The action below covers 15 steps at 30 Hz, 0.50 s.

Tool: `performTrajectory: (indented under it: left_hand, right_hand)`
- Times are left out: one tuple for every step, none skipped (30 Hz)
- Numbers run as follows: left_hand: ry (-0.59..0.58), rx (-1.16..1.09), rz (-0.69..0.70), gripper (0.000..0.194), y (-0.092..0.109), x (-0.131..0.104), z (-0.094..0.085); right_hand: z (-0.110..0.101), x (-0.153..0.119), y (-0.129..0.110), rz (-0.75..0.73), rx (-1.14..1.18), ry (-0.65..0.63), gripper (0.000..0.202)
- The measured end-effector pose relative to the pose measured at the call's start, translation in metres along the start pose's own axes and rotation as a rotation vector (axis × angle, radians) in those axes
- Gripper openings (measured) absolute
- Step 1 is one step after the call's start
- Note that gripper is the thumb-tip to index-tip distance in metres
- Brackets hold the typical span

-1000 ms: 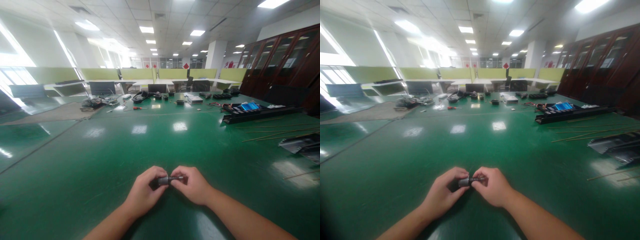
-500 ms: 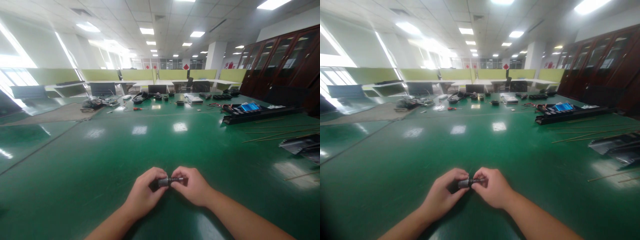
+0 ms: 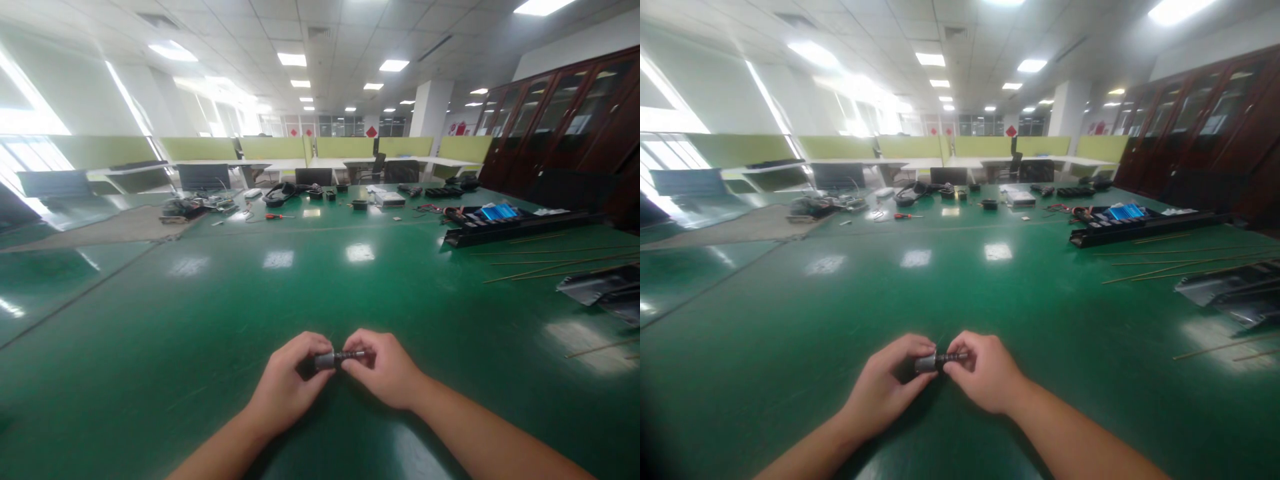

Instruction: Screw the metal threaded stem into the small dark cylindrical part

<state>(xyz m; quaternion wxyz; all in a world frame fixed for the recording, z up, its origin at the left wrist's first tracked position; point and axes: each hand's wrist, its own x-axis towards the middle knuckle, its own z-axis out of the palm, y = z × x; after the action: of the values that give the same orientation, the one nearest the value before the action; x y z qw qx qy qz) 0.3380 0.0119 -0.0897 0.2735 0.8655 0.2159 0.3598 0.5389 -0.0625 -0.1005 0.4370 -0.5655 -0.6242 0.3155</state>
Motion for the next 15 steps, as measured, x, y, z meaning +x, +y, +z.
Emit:
performTrajectory:
  left_hand:
    - [0.001,0.0,0.002,0.017,-0.0001,-0.0002,0.0]
    - [0.0,0.0,0.004,0.016,-0.0001,-0.0004,0.0]
    - [0.001,-0.001,0.004,0.016,0.0,-0.0006,-0.0001]
    - [0.004,-0.002,0.004,0.016,0.0002,-0.0008,-0.0001]
    - [0.006,-0.002,0.005,0.016,0.0004,-0.0008,-0.0002]
    - [0.008,0.0,0.005,0.015,0.0007,-0.0007,-0.0003]
    - [0.01,0.003,0.006,0.015,0.0009,-0.0005,-0.0004]
    - [0.013,0.006,0.008,0.015,0.0011,-0.0002,-0.0005]
    - [0.013,0.009,0.011,0.014,0.0013,0.0003,-0.0005]
    - [0.014,0.012,0.013,0.014,0.0014,0.0007,-0.0006]
    - [0.015,0.014,0.014,0.014,0.0016,0.0012,-0.0008]
    - [0.015,0.015,0.013,0.014,0.0017,0.0015,-0.0009]
    - [0.012,0.013,0.009,0.014,0.0017,0.0016,-0.001]
    - [0.007,0.012,0.002,0.013,0.0017,0.0016,-0.0011]
    - [0.003,0.011,-0.003,0.013,0.0016,0.0015,-0.0012]
  right_hand:
    - [0.0,-0.0001,-0.0001,-0.001,-0.001,0.003,0.009]
    - [0.0001,-0.0002,-0.0001,-0.002,0.0,0.006,0.009]
    - [0.0002,-0.0002,-0.0001,-0.001,0.001,0.009,0.009]
    - [0.0005,-0.0002,0.0,0.001,0.003,0.013,0.009]
    - [0.0008,-0.0002,0.0002,0.004,0.003,0.017,0.01]
    - [0.0011,-0.0001,0.0005,0.007,0.001,0.02,0.01]
    - [0.0013,0.0,0.0009,0.01,-0.002,0.023,0.01]
    - [0.0015,0.0002,0.0014,0.011,-0.006,0.026,0.01]
    - [0.0016,0.0003,0.0018,0.012,-0.01,0.03,0.01]
    - [0.0016,0.0005,0.0022,0.014,-0.012,0.032,0.009]
    - [0.0016,0.0006,0.0025,0.015,-0.013,0.033,0.009]
    - [0.0015,0.0007,0.0028,0.016,-0.013,0.033,0.009]
    - [0.0015,0.0007,0.003,0.016,-0.011,0.032,0.009]
    - [0.0015,0.0006,0.0031,0.016,-0.008,0.032,0.009]
    - [0.0014,0.0004,0.0032,0.016,-0.005,0.031,0.009]
